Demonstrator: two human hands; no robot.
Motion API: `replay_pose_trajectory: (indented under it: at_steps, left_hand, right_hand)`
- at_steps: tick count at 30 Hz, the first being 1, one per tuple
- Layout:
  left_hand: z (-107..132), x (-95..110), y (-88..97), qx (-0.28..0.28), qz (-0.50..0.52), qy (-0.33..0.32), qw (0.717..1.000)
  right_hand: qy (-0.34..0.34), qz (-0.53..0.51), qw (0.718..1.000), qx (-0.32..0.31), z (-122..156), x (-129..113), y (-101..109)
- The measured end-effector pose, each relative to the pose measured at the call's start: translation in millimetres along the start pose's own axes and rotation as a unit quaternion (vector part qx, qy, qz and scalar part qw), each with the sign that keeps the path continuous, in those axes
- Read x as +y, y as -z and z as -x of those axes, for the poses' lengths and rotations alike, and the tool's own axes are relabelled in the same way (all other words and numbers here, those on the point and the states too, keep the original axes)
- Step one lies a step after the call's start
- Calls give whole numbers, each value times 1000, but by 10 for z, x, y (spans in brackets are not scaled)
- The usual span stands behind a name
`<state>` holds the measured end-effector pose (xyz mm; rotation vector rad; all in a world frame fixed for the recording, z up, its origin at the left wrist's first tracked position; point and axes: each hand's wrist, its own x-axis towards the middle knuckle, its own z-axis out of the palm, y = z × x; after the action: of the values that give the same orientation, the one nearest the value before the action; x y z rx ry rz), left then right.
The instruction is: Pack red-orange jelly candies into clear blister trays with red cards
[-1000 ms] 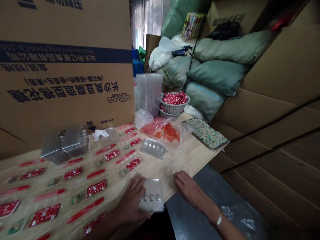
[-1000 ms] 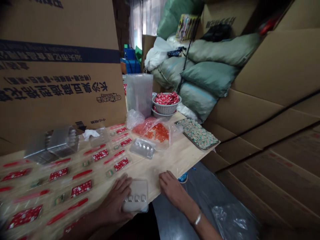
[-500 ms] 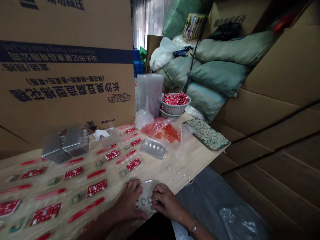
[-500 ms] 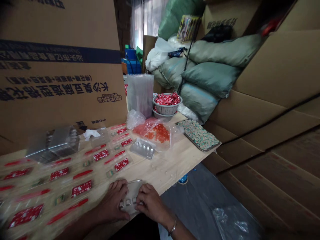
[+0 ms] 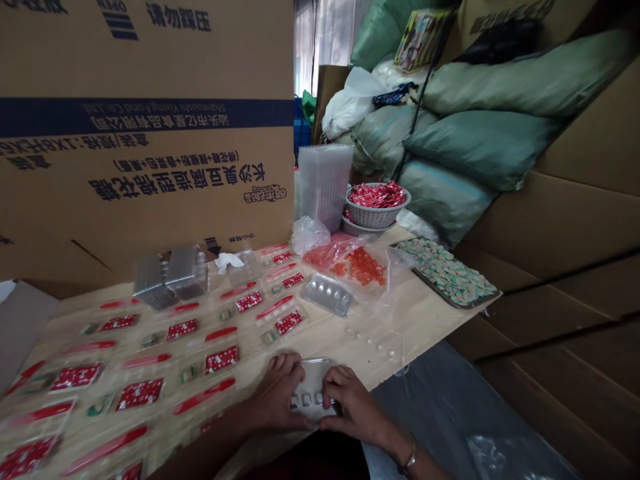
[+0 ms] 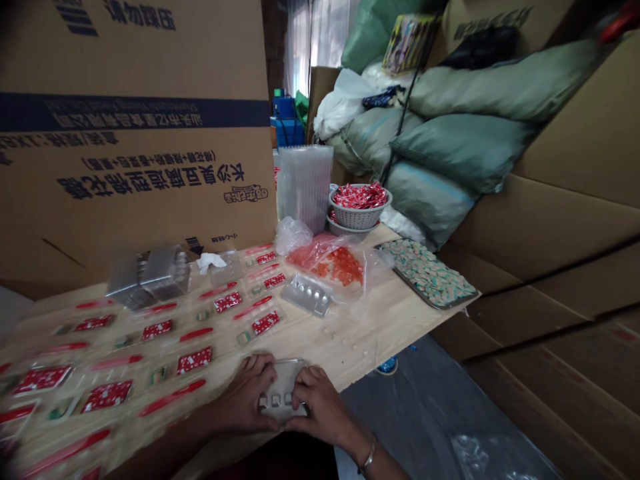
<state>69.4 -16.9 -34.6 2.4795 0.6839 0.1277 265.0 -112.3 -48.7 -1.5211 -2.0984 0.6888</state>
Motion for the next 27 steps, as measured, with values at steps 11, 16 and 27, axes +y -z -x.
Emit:
replay_pose_trajectory:
  at_steps: [11, 16, 27]
  left_hand:
    - [72, 67, -104, 37, -29, 25, 999]
    - [14, -21, 96, 50, -11, 20, 998]
    - [64, -98, 293, 113, 107, -20, 988]
  right_hand:
    - [59, 254, 965, 23, 105, -183, -329]
    - [93, 244, 965, 14, 107, -270, -343]
    - [139, 111, 974, 139, 241, -585, 520]
